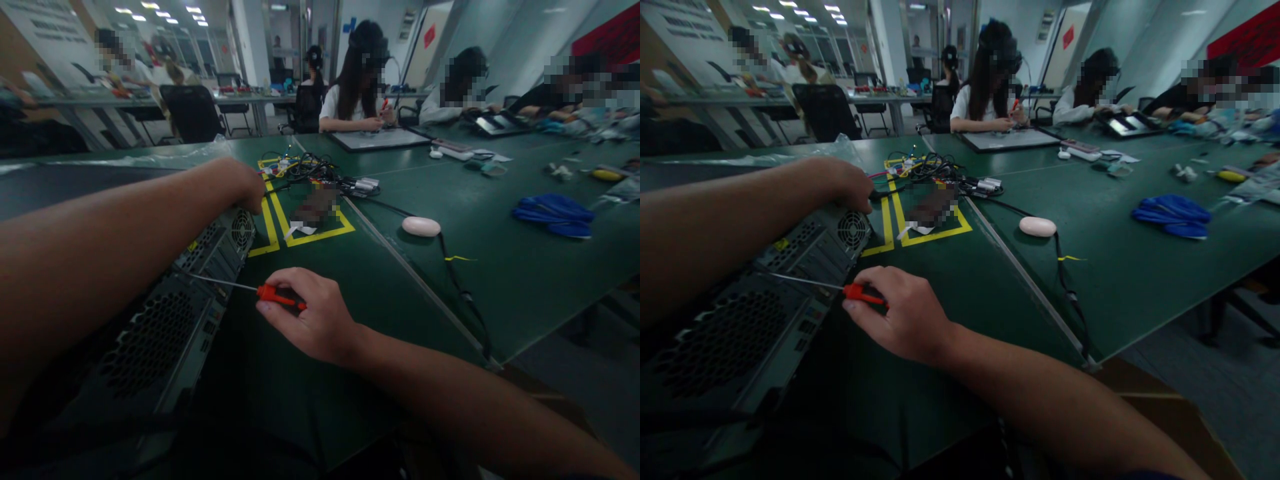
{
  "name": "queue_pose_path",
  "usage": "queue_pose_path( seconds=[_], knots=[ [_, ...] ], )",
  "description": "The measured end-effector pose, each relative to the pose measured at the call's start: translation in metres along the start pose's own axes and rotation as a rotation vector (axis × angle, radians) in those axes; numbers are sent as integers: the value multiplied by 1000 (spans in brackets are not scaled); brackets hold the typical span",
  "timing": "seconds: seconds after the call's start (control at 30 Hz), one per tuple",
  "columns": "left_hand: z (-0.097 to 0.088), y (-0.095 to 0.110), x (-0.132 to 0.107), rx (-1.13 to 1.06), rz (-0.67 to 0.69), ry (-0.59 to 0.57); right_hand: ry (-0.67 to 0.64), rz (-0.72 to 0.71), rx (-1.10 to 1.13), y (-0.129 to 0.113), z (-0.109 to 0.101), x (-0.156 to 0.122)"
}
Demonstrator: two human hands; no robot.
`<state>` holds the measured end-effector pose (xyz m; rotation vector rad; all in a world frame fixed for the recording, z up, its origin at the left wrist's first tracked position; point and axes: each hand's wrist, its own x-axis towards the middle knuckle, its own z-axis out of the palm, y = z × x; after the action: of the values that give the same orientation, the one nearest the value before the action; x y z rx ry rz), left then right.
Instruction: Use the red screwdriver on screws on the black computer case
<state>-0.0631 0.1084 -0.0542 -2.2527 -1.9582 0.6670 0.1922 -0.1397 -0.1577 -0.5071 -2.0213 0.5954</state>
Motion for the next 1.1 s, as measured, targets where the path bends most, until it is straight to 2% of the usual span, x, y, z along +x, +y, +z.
queue_pose_path(
  seconds=[0.13,0.3,0.53,0.77,1.1],
  knots=[
    [-2,1,-3,29,-1,-22,-19,12,-18,0,-2,1],
    [-3,0,-5,72,68,17,-49,33,-9,0,-2,1],
    [-7,5,-10,76,19,-46,-23,59,-4,3,2,-2],
    [-1,1,-2,60,24,-15,-15,6,25,0,1,1],
    [0,-1,0,63,17,-3,-17,4,16,1,1,2]
  ],
)
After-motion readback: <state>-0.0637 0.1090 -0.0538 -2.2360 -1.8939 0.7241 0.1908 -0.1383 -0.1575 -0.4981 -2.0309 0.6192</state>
